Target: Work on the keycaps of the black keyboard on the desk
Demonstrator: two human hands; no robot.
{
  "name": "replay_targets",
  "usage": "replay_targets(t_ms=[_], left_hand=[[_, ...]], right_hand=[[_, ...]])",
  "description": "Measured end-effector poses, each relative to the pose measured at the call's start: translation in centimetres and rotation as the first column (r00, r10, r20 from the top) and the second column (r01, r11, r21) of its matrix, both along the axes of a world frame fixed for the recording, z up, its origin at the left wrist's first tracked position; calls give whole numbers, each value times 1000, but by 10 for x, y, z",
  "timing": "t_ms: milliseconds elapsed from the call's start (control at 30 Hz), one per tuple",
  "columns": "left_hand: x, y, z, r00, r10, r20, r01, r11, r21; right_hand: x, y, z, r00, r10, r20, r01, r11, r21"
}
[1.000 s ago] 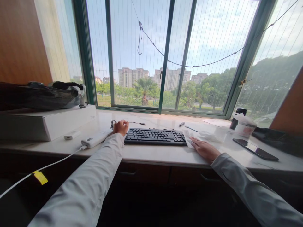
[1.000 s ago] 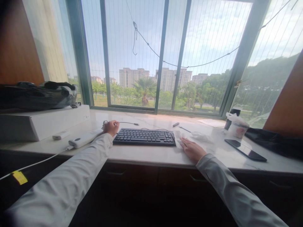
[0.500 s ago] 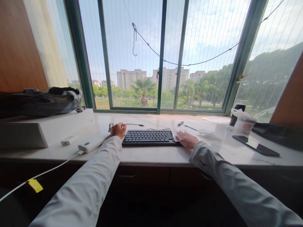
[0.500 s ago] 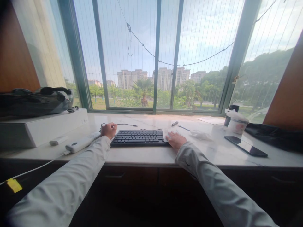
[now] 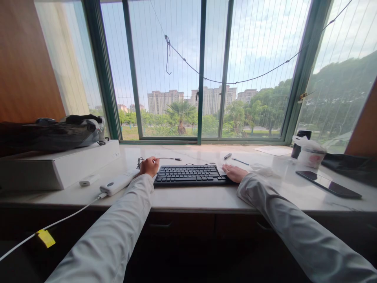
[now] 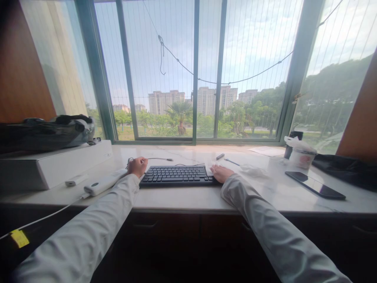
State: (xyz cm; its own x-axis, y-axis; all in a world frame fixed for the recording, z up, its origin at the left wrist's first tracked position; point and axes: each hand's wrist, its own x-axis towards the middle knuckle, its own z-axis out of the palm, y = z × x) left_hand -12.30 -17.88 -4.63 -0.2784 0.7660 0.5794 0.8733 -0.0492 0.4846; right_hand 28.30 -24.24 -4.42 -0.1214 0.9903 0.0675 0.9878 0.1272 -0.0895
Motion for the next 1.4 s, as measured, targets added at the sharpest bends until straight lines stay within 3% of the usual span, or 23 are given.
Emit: replay_targets(t_ms=[800,1267,1400], left_hand=[[2,-5,2,1000,-4,-1,4,1000,-21],[4,-10,5,1000,-16,-1,16,999,-35],[3,-9,5,1000,-15,-7,14,999,-37]], right_hand=[[2,-93,7,999,28,-27,-28,999,16],[10,-113,-3,986,164,-38,-160,983,91],[14,-112,-4,987,149,-58,-145,987,72]])
